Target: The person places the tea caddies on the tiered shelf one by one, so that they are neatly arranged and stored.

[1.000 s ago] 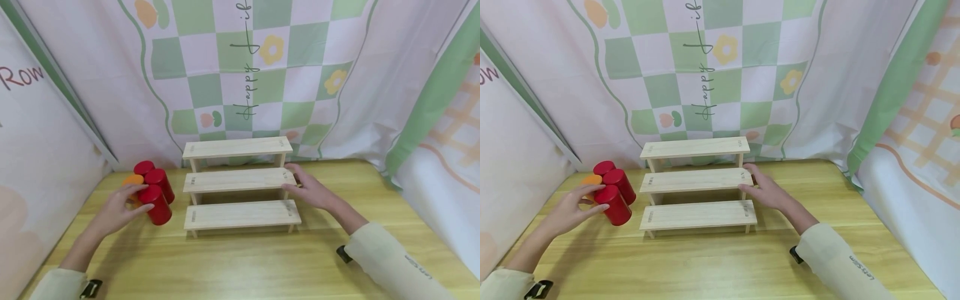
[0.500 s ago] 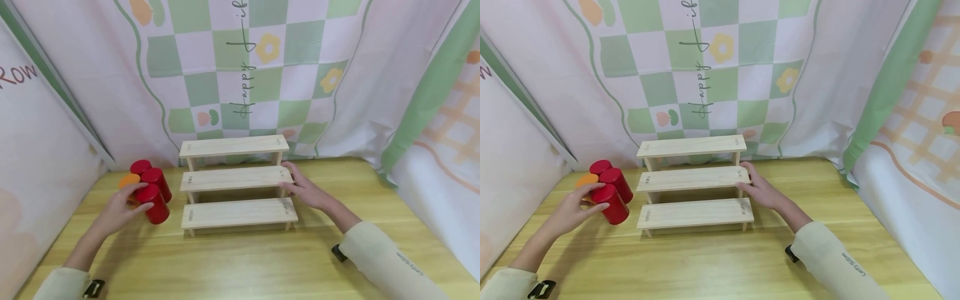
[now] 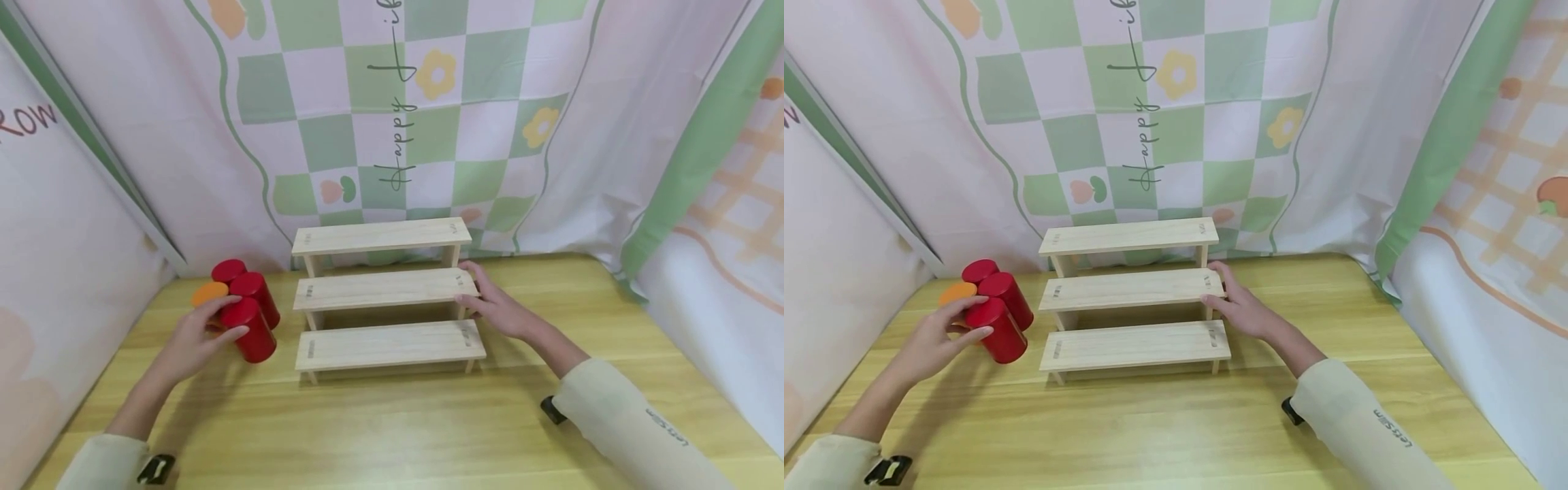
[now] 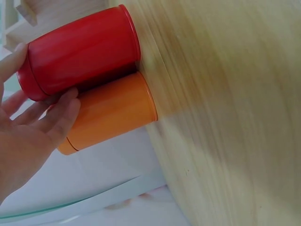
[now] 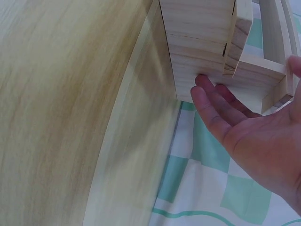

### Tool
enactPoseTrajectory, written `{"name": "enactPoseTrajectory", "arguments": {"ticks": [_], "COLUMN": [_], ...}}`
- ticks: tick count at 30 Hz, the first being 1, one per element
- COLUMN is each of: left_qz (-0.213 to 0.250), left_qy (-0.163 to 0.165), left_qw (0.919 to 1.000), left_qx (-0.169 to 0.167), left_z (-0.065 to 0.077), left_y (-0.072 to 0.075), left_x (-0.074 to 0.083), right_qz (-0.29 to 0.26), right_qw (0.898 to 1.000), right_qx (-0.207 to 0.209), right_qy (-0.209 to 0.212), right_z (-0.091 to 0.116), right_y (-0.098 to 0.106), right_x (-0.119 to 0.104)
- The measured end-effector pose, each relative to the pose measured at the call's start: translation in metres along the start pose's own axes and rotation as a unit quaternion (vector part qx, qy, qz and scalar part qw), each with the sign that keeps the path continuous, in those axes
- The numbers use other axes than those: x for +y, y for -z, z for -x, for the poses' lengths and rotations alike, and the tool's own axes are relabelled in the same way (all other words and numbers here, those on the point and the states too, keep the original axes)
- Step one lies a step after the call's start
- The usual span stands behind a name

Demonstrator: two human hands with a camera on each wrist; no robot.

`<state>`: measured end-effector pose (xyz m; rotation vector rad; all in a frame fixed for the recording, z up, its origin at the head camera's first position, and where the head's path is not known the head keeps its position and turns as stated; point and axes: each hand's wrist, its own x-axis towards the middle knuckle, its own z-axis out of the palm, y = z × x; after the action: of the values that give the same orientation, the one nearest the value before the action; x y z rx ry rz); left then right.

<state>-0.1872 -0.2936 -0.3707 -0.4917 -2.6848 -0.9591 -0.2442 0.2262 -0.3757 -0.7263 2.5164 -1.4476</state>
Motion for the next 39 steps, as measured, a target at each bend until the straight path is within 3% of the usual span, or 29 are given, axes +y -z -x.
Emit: {"name": "enactPoseTrajectory", "arguments": {"ticks": [19,28,39], "left_qz": [-0.002,0.0,0.046], "left_qy": [-0.007,0.007,-0.041], "left_qw": [1.0,1.0,0.9976], "left_qx": [0.0,-0.002,0.033], "left_z": [-0.003,-0.003,-0.004], "left_y": [-0.001,0.002,0.004], "left_x": [0.004,0.011,0.024], "right_qz": [-0.007,-0.011,-0.022], "right_qw": [1.0,1.0,1.0], "right_qx": [0.0,-0.002,-0.004], "right_qy": [-0.005,-0.016,-0.015], "right_z": [-0.002,-0.001,-0.003], "right_y": [0.0,0.001,0.001], "right_x": [0.0,-0.001,0.0]}}
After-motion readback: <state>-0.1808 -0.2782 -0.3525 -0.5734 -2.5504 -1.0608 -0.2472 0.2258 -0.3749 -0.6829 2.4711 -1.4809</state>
